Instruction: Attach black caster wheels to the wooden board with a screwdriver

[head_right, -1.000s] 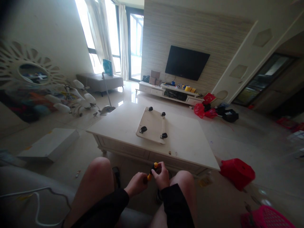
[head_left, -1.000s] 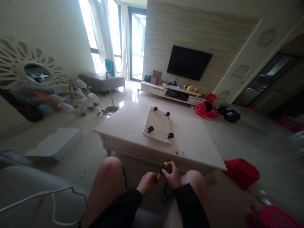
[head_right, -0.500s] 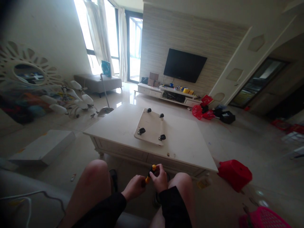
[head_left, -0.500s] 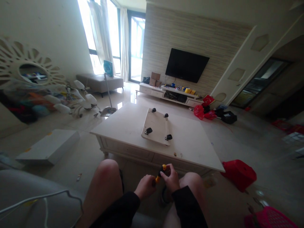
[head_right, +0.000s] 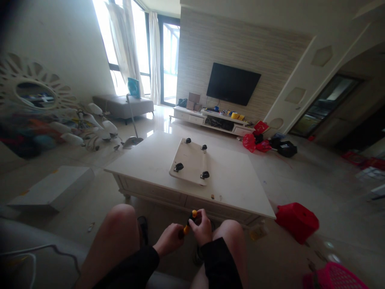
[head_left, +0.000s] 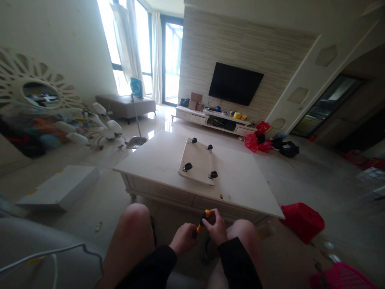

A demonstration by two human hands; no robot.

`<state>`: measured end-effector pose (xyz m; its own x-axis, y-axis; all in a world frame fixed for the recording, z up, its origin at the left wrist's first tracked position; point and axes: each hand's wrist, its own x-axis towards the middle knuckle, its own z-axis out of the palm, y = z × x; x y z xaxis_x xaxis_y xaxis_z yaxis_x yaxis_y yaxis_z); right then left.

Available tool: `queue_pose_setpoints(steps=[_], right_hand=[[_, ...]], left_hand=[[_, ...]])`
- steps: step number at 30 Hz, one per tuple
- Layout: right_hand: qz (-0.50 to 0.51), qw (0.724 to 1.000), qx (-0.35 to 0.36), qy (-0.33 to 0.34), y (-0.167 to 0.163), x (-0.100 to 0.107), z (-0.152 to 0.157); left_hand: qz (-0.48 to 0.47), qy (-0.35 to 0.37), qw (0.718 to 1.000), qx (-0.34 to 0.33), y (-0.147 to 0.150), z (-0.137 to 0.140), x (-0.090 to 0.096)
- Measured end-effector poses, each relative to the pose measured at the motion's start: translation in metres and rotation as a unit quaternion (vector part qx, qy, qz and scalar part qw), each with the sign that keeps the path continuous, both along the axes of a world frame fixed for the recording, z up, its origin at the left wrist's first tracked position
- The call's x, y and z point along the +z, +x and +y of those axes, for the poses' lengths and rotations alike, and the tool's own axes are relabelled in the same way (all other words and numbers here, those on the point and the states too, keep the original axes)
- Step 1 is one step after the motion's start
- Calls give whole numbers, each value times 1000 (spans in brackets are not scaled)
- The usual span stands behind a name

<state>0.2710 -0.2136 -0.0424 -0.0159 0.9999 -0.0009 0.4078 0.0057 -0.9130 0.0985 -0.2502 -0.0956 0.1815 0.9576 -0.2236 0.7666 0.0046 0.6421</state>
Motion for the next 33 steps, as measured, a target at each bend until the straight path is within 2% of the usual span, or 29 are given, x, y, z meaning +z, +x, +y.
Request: queue_pose_setpoints(steps=[33], right_hand=[[-13, 1000, 1, 1, 1, 2, 0]], left_hand=[[1, -8, 1000, -11, 1, -1, 0]])
